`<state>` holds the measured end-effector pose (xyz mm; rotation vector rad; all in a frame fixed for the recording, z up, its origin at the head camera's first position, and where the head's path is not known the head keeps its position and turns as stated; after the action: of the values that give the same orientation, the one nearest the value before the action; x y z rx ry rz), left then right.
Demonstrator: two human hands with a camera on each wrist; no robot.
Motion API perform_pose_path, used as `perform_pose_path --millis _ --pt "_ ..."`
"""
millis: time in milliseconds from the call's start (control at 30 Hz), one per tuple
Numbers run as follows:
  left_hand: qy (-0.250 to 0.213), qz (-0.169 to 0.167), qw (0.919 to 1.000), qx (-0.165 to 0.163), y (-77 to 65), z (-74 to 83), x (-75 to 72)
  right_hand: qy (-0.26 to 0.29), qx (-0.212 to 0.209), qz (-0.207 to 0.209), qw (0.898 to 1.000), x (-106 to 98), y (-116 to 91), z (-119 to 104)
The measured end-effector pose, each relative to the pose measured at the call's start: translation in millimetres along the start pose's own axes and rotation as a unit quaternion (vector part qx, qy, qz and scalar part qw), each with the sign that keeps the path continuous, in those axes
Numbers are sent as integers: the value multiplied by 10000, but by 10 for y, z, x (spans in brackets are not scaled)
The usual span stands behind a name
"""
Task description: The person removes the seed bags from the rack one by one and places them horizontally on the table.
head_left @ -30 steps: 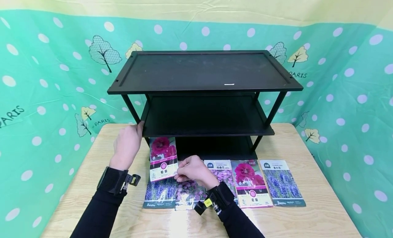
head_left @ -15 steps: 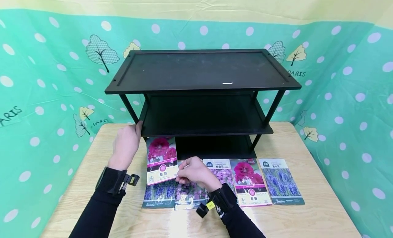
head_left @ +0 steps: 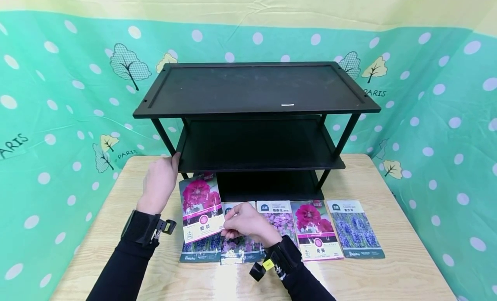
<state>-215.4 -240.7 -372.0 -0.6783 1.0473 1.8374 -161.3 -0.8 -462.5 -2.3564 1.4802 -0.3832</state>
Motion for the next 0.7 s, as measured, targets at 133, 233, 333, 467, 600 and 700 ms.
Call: perform_pose_path --millis 133,233,333,467,600,700 --pt "-55 1 10000 -39 -2 2 -8 98 -3 -31 9999 53 1 8" --pt "-111 18 9999 -42 -6 4 -12 128 -11 -21 9999 94 5 20" --pt "-115 51 9999 -15 -6 4 -3 130 -9 -7 9999 136 15 28" --pt "-57 65 10000 -34 1 2 6 151 -10 -98 9998 192 33 34" --pt "5 69 10000 -53 10 5 0 262 20 -304 9992 250 51 60" --pt "9 84 9999 -58 12 6 -5 319 17 -428 9986 308 68 86"
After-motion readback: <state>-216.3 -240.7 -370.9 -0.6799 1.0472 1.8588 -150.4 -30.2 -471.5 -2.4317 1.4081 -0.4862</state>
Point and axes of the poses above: each hand's wrist, its own y-axis towards the middle knuckle, its own x-axis out of the palm, z = x × y, the point moved 3 cm from there along y, towards the middle knuckle, and after that the axes turned 5 degrees about z, right-handed, at the moved point
